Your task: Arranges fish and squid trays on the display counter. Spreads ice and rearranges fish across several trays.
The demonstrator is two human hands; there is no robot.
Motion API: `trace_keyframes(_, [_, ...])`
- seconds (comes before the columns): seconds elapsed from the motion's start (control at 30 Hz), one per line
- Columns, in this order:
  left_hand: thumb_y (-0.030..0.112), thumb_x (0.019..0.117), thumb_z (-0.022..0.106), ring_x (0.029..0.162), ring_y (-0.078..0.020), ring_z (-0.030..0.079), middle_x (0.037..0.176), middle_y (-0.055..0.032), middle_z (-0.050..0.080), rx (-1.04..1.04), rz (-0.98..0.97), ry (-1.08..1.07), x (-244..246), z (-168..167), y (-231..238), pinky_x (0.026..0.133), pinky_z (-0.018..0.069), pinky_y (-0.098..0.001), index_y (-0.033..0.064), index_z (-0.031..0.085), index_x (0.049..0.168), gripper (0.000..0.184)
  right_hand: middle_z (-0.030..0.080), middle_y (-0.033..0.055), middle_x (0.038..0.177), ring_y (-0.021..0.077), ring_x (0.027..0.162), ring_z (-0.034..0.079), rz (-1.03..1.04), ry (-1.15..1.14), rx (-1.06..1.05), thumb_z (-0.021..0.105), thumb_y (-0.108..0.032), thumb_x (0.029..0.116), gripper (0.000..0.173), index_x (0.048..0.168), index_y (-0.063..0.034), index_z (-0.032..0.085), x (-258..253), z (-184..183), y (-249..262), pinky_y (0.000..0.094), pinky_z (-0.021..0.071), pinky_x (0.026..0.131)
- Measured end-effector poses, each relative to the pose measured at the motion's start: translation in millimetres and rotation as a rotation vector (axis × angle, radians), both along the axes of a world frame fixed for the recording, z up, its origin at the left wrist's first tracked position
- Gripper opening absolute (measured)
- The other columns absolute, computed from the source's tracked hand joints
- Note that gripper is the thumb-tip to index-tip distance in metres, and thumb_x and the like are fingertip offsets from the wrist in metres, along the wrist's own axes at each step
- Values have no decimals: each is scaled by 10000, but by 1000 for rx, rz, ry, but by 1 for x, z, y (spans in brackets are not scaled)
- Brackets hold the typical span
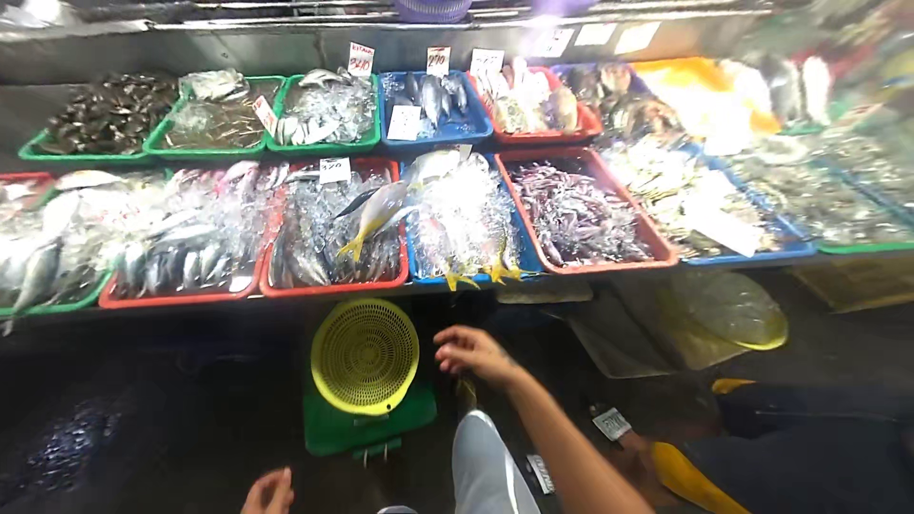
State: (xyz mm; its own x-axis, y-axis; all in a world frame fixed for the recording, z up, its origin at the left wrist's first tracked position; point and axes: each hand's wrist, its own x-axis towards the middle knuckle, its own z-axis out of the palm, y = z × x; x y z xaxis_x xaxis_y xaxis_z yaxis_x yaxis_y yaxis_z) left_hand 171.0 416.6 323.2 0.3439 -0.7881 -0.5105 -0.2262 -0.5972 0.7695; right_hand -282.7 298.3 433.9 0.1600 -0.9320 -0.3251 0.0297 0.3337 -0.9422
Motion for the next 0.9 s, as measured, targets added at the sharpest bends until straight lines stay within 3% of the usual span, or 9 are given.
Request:
trace_keyframes(0.1, [247,956,688,823,-143,698,981,-98,711,-482,-215,-102,-99,40,-91,746,618,-344,-23,645,1176,351,717,130,1094,219,937,711,-195,376,-296,617,-216,1012,334,1268,-3,632,-91,48,-109,423,611,840])
trace_keyframes(0.2, [247,956,666,927,-137,702,1047,-89,713,-770,-482,-131,-229,110,-199,841,615,-345,-2,668,1158,321,577,278,1340,428,1222,585,-359,894,-279,649,-478,967,637,1423,-45,546,-161,49,-231,619,491,1016])
trace_keyframes(0.27, [235,981,641,970,-140,691,1060,-78,703,-872,-659,-125,-309,142,-265,884,606,-346,31,694,1142,266,509,332,1423,496,1294,531,-337,1004,-144,550,-578,994,758,1506,-28,450,-173,41,-277,672,447,1043])
trace_keyframes(0.37, [239,1023,560,1082,-203,681,1160,-113,699,-803,-842,-255,-403,170,-363,975,573,-410,49,690,1216,300,495,348,1433,515,1256,559,-264,975,-73,514,-632,992,822,1526,-18,400,-168,46,-308,683,483,988])
trace_keyframes(0.43, [262,1039,549,1236,-314,616,1340,-170,620,-557,-921,-447,-442,184,-414,1040,523,-518,71,622,1351,373,517,349,1403,519,1240,566,-232,933,-7,628,-640,930,887,1511,-11,399,-168,47,-317,691,484,976])
trace_keyframes(0.53, [389,1046,535,1353,-471,484,1457,-252,520,-231,-922,-704,-479,190,-470,1013,484,-650,33,585,1395,500,540,334,1400,478,1277,564,-217,798,131,796,-571,821,1019,1534,6,353,-179,58,-339,661,468,1040])
trace_keyframes(0.63, [495,1078,403,1386,-479,448,1461,-248,533,-99,-891,-714,-492,184,-497,1061,418,-676,61,641,1368,573,465,330,1478,467,1354,495,-171,692,247,847,-536,768,1143,1584,1,254,-189,58,-349,647,427,1093])
trace_keyframes(0.7, [553,1078,354,1371,-460,467,1434,-226,561,-78,-874,-679,-490,184,-500,1061,393,-698,91,669,1323,610,511,314,1439,458,1324,526,-132,676,278,864,-526,749,1098,1559,-22,319,-192,55,-352,650,446,1063])
trace_keyframes(0.9, [456,1029,576,1329,-425,492,1385,-173,586,-157,-958,-605,-471,180,-496,1036,393,-711,128,671,1282,426,596,314,1286,470,1159,609,-164,563,192,925,-438,715,933,1421,-18,482,-201,52,-340,664,504,942])
